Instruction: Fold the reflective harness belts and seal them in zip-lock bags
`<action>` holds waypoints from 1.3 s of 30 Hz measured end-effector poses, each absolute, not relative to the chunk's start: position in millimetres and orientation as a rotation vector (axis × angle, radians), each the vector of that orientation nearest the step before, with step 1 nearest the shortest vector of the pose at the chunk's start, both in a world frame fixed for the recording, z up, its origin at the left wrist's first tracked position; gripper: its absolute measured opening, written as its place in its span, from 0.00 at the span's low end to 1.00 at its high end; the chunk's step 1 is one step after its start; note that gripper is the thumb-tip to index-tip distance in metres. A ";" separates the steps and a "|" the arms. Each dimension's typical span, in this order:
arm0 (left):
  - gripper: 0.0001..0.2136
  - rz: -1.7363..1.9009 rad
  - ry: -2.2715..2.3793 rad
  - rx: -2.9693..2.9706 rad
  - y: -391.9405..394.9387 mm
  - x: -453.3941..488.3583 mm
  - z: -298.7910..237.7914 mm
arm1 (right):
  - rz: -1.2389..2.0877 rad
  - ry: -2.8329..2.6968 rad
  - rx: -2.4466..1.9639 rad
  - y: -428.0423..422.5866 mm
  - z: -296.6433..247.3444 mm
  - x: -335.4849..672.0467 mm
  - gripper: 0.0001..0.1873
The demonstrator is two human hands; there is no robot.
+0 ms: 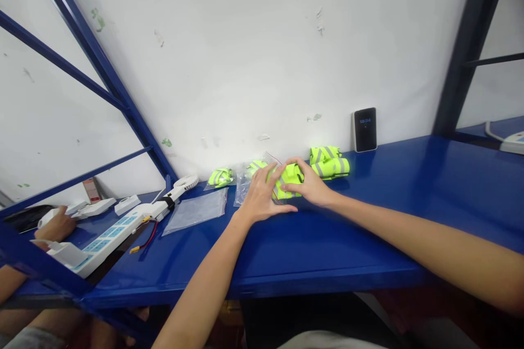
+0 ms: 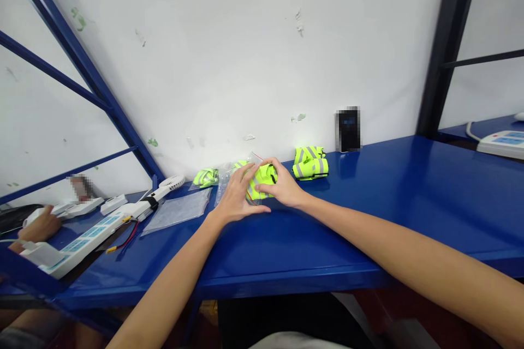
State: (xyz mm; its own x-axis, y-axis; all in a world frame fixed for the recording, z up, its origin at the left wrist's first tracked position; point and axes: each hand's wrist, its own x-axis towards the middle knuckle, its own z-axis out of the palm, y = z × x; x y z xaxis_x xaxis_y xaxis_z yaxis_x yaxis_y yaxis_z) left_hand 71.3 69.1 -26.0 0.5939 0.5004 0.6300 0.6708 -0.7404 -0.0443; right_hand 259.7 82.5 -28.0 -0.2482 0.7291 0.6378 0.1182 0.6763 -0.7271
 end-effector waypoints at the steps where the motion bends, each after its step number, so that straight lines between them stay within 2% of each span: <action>1: 0.51 -0.860 -0.955 -2.558 69.2 72.4 -26.8 | 0.680 -1.733 -0.685 82.8 -28.5 258.8 0.25; 12: 0.58 -0.840 -1.258 -2.531 73.5 66.6 -31.6 | 0.708 -1.707 -0.739 88.0 -30.8 260.5 0.24; 20: 0.41 -0.958 -1.169 -2.602 70.4 76.0 -34.8 | 0.682 -1.767 -0.763 88.4 -40.1 254.1 0.25; 29: 0.39 -0.745 -1.187 -2.620 84.7 61.8 -40.1 | 0.848 -1.952 -0.687 95.5 -38.1 266.8 0.37; 39: 0.39 -0.700 -1.173 -2.546 77.7 55.5 -35.4 | 1.004 -1.852 -0.799 96.1 -34.2 265.9 0.36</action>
